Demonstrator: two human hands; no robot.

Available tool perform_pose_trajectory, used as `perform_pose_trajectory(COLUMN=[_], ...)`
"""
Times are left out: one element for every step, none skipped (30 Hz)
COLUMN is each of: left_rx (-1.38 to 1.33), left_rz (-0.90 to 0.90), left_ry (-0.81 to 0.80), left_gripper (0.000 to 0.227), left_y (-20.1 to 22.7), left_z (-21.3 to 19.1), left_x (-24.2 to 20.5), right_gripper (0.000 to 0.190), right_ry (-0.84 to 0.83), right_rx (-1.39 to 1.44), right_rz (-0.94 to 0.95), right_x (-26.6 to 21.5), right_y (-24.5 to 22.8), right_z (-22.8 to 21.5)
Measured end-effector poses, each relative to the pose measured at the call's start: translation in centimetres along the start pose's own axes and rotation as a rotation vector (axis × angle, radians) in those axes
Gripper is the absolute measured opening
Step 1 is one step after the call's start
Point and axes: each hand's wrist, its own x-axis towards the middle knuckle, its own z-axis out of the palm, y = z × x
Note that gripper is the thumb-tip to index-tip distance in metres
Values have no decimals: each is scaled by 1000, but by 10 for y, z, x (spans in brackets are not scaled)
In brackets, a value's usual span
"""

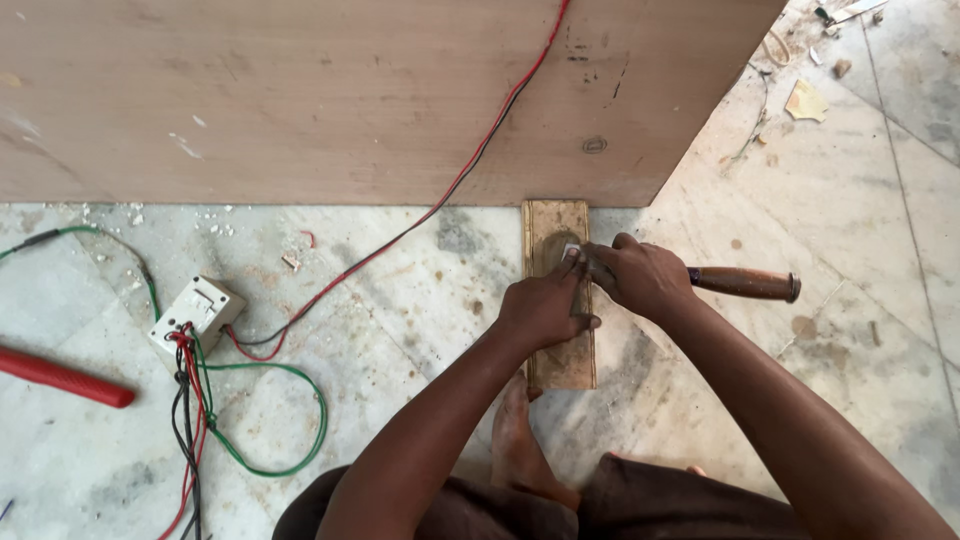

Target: The person connects wires to an electrical switch on the floor, then moves to a workbench to pick up a chisel. They return to the floor and use the chisel to carve a recess into a small wooden block placed against a larger wooden panel.

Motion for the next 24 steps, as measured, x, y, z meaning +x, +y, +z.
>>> perform_pose_trajectory(left_rx=[4,9,14,33,53,73,82,92,101,71,47,23,9,-6,-14,21,54,86,81,77,70,50,32,13], left_rz=[10,20,33,46,63,79,65,51,34,14,0,-15,6,28,49,41,34,27,15,2,-11,11,35,59], left_ry=[-24,-49,-70,-105,-146,-187,-171,-154,-140,-106,-72,-39,-6,27,69,-38,-152,-266,-288,-311,-331,-220,-109,1], left_gripper=[99,100,101,105,108,111,109,107,106,102,99,95,101,107,113,105,97,89,93,97,101,100,99,99], left_y=[0,2,4,7,11,13,11,8,5,2,-1,-2,1,4,6,9,14,18,20,20,18,13,6,2], left_z=[3,7,9,12,17,20,17,13,9,5,-1,-5,-3,0,-1,-1,2,2,-1,-3,-3,-5,-10,-11], left_x=[-6,-18,-27,-39,-55,-63,-55,-39,-27,-16,-2,5,3,-4,-10,-22,-39,-50,-52,-51,-48,-35,-17,-6], right_gripper=[40,42,44,46,45,44,43,42,41,40,41,41,42,41,41,40,40,39,39,38,37,37,38,38], right_ry=[36,-41,-114,-188,-226,-264,-302,-209,-119,-28,20,68,111,35,-32,-98,-145,-192,-238,-240,-243,-245,-146,-46], right_rx=[-22,8,35,61,66,71,74,90,108,126,128,130,130,130,128,125,112,99,86,65,40,15,23,30], right_rz=[-22,-33,-42,-50,-51,-51,-58,-30,-4,21,18,14,6,18,25,34,19,4,-9,13,33,54,37,20], right_x=[1,-7,-22,-32,-37,-41,-41,-33,-20,-9,-2,4,6,-1,-10,-19,-31,-42,-47,-43,-33,-24,-12,1], right_y=[0,-3,-7,-10,-11,-10,-9,-6,-3,0,2,4,4,0,-5,-9,-13,-16,-18,-18,-16,-12,-7,-4], right_z=[-1,0,1,2,4,7,9,11,11,11,9,7,4,4,3,1,2,2,2,2,1,-1,-3,-7])
